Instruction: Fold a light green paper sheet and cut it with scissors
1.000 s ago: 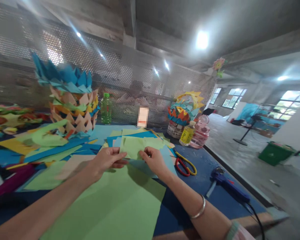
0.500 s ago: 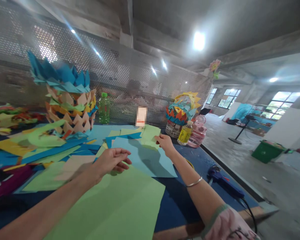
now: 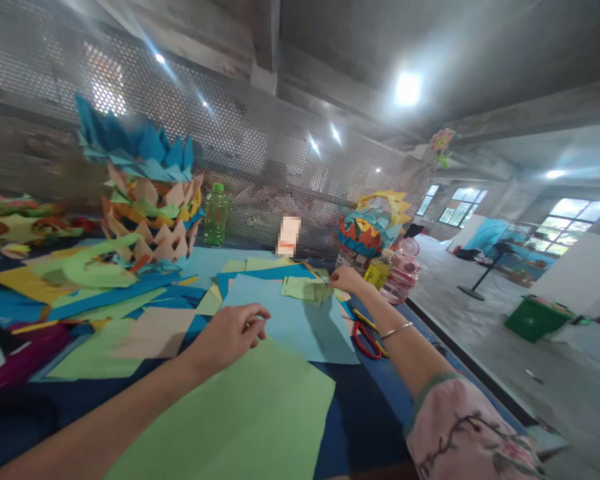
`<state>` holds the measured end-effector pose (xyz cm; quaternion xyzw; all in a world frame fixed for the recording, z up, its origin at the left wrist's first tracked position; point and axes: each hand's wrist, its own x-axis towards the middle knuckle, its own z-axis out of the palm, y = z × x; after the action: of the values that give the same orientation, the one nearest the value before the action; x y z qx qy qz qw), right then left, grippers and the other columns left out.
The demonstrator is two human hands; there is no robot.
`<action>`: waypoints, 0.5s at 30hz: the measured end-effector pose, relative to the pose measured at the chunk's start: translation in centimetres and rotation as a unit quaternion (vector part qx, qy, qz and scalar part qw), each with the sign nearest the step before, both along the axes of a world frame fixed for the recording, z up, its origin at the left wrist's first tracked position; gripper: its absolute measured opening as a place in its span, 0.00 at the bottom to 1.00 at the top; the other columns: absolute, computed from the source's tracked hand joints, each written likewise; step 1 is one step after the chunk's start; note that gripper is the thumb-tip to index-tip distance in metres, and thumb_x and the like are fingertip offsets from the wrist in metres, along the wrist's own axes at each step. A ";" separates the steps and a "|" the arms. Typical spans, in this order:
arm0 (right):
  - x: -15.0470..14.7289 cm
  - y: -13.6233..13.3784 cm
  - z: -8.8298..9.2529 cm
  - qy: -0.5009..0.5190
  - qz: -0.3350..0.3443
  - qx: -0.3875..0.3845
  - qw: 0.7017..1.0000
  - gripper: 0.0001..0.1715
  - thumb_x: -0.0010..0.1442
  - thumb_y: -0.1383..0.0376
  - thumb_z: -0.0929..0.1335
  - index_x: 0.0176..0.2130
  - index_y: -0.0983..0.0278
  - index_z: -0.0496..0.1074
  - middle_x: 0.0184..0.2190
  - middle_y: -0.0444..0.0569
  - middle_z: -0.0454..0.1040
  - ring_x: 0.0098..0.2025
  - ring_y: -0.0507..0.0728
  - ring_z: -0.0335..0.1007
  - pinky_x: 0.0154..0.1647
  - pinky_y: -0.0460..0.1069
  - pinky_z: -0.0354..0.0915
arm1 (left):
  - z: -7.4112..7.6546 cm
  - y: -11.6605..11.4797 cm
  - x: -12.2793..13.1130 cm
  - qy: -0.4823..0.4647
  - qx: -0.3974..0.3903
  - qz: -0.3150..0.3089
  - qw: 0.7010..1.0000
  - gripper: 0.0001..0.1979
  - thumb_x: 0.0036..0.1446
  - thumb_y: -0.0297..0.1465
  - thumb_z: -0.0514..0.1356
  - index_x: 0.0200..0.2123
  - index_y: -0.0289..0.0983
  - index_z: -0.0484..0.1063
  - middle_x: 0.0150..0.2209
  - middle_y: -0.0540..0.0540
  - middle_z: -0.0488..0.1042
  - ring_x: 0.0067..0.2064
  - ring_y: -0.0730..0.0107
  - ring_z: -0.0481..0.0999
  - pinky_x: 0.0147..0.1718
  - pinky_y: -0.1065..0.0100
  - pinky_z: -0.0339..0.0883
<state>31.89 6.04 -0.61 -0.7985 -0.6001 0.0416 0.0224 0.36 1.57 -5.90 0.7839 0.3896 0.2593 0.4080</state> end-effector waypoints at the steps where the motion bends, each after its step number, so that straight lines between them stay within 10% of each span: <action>1: 0.1 0.2 -0.3 -0.010 0.009 -0.018 1.000 0.15 0.65 0.57 0.70 0.46 0.66 0.74 0.46 0.49 0.76 0.48 0.58 0.74 0.50 0.57 0.71 | -0.2 -0.1 0.0 0.013 0.023 -0.004 1.000 0.19 0.54 0.44 0.54 0.41 0.38 0.73 0.30 0.45 0.80 0.30 0.62 0.79 0.33 0.64 0.69; 9: 0.0 0.3 -4.1 -0.060 -0.021 0.031 0.997 0.16 0.66 0.59 0.69 0.50 0.66 0.72 0.51 0.53 0.74 0.51 0.59 0.72 0.52 0.60 0.70 | -0.2 -0.7 -0.1 0.089 0.140 -0.022 0.986 0.18 0.62 0.35 0.49 0.45 0.37 0.76 0.32 0.45 0.82 0.36 0.60 0.80 0.35 0.65 0.66; 15: -0.3 0.1 -0.4 -0.030 -0.061 0.174 0.982 0.17 0.67 0.60 0.68 0.53 0.64 0.71 0.52 0.53 0.74 0.51 0.59 0.73 0.52 0.59 0.71 | 0.5 -1.9 0.2 0.131 0.174 -0.029 0.976 0.14 0.65 0.28 0.52 0.46 0.38 0.76 0.32 0.46 0.81 0.35 0.64 0.79 0.38 0.64 0.68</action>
<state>31.62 6.12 -1.01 -0.8182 -0.5491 -0.0884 0.1455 0.57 -0.33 -5.43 0.8810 0.3656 0.2063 0.2182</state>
